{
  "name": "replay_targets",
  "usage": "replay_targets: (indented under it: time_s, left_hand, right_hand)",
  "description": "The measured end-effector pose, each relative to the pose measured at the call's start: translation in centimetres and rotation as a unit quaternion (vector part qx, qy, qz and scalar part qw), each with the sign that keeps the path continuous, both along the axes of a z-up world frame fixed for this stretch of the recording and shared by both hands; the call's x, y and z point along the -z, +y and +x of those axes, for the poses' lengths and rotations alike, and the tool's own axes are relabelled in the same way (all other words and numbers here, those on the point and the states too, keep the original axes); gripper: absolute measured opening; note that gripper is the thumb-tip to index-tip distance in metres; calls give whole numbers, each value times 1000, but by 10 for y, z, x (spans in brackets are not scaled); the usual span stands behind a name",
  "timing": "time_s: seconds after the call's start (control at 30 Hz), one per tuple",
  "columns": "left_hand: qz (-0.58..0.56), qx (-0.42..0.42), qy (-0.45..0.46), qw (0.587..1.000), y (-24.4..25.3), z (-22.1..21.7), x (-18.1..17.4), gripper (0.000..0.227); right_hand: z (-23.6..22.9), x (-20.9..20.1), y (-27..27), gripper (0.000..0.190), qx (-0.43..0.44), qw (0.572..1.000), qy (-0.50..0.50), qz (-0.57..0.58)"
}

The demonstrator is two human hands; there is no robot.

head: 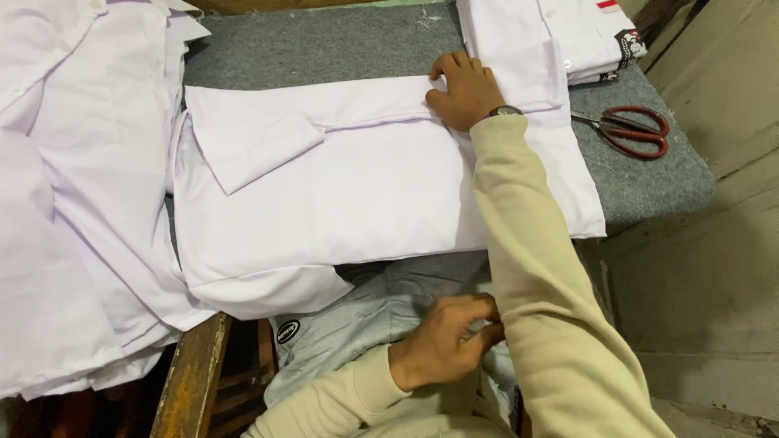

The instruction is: Inspecting white school shirts for loose threads, trimming them with scissors, and folding the shirts for packaging.

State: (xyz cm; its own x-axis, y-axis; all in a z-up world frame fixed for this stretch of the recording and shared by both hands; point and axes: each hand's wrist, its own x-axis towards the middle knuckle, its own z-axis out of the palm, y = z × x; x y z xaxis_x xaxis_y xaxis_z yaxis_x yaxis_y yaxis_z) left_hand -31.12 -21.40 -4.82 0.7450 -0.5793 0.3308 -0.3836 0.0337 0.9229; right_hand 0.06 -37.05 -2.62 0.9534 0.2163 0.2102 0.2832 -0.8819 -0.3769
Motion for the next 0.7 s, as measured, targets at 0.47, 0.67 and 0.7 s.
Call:
replay_targets:
  time_s: [0.47,0.67,0.7]
  left_hand:
    - [-2,296,-85,951,30,-23,-27,26]
    - [-55,-36,-314,947,27,-6,-55,43]
    - [-4,-13,-305,952,22,-6,-47,47]
  right_hand:
    - [7,13,9,32,37,996,-85,-8]
    - [14,28,5,19,4,985,-170,-29]
    - [17,28,4,11,-24,970,-240,-29]
